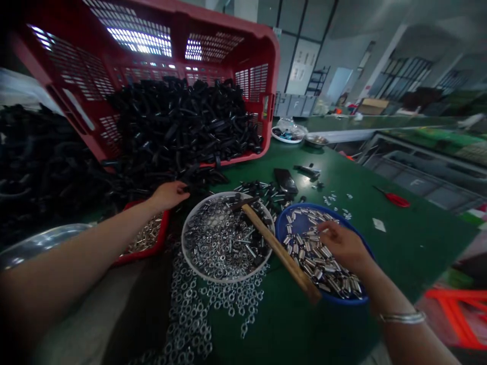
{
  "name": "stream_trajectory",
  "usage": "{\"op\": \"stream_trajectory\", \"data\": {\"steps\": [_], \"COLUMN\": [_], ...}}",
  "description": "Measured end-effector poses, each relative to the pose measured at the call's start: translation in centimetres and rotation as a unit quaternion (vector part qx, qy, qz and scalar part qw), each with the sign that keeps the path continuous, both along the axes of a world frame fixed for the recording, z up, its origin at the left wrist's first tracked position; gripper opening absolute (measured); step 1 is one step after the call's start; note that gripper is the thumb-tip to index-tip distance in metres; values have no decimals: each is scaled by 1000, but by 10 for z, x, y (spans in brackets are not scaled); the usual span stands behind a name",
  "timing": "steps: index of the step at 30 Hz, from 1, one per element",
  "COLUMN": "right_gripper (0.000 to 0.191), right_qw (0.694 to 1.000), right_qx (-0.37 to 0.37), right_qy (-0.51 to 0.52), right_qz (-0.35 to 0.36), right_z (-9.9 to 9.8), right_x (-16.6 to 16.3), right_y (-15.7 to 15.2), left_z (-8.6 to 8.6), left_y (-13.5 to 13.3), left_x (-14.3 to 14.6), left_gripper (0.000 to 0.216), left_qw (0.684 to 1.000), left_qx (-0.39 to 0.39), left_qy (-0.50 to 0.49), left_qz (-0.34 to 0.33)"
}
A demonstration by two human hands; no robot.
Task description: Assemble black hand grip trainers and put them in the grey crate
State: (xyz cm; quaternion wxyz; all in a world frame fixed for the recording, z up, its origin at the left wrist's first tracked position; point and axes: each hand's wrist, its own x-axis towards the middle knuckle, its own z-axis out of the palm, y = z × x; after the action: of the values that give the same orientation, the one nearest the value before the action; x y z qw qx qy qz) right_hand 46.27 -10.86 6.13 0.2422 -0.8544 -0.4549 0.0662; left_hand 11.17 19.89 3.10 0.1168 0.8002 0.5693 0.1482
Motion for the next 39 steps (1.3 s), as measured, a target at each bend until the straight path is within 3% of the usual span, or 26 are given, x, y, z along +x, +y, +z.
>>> {"op": "stream_trajectory", "data": {"steps": [2, 4, 7, 9, 11, 13, 15, 18, 22, 27, 30, 33, 36, 39], "right_gripper": [33, 38, 35, 31, 28, 27, 28, 23, 23, 19, 11, 18, 9, 14], "right_qw": [991, 978, 971, 968, 966, 965, 965, 965, 969, 972, 966, 961, 962, 976], "right_qx": [-92, -134, -153, -171, -190, -200, -197, -185, -161, -149, -167, -184, -187, -152], "right_qy": [-92, -160, -178, -174, -167, -158, -148, -140, -137, -125, -92, -73, -79, -74], "right_qz": [6, 13, 43, 55, 56, 65, 87, 124, 126, 132, 173, 192, 183, 140], "right_z": [-10, -17, -27, -33, -38, -43, -46, -44, -30, -15, -21, -32, -37, -30], "right_x": [28, 47, 60, 61, 60, 57, 52, 41, 29, 23, 17, 10, 6, -2], "right_y": [7, 17, 40, 57, 70, 77, 79, 75, 66, 59, 59, 61, 63, 56], "left_z": [11, 27, 51, 59, 59, 49, 35, 14, 4, 11, 14, 13, 12, 11], "left_y": [-6, -21, -61, -96, -131, -161, -183, -200, -200, -182, -170, -162, -161, -168], "left_x": [-10, -18, -29, -38, -49, -61, -73, -83, -75, -40, -13, 11, 24, 26], "left_gripper": [37, 40, 36, 32, 32, 34, 35, 32, 33, 45, 39, 33, 32, 27], "left_qw": [998, 975, 867, 820, 835, 889, 927, 946, 967, 973, 977, 971, 969, 967], "left_qx": [-15, -30, -66, -119, -202, -244, -249, -240, -199, -177, -134, -109, -97, -82], "left_qy": [-67, -220, -492, -556, -505, -373, -224, -80, -19, -41, 28, 123, 148, 154], "left_qz": [-15, -23, -43, -70, -77, -106, -170, -202, -158, -146, -163, -172, -171, -185]}}
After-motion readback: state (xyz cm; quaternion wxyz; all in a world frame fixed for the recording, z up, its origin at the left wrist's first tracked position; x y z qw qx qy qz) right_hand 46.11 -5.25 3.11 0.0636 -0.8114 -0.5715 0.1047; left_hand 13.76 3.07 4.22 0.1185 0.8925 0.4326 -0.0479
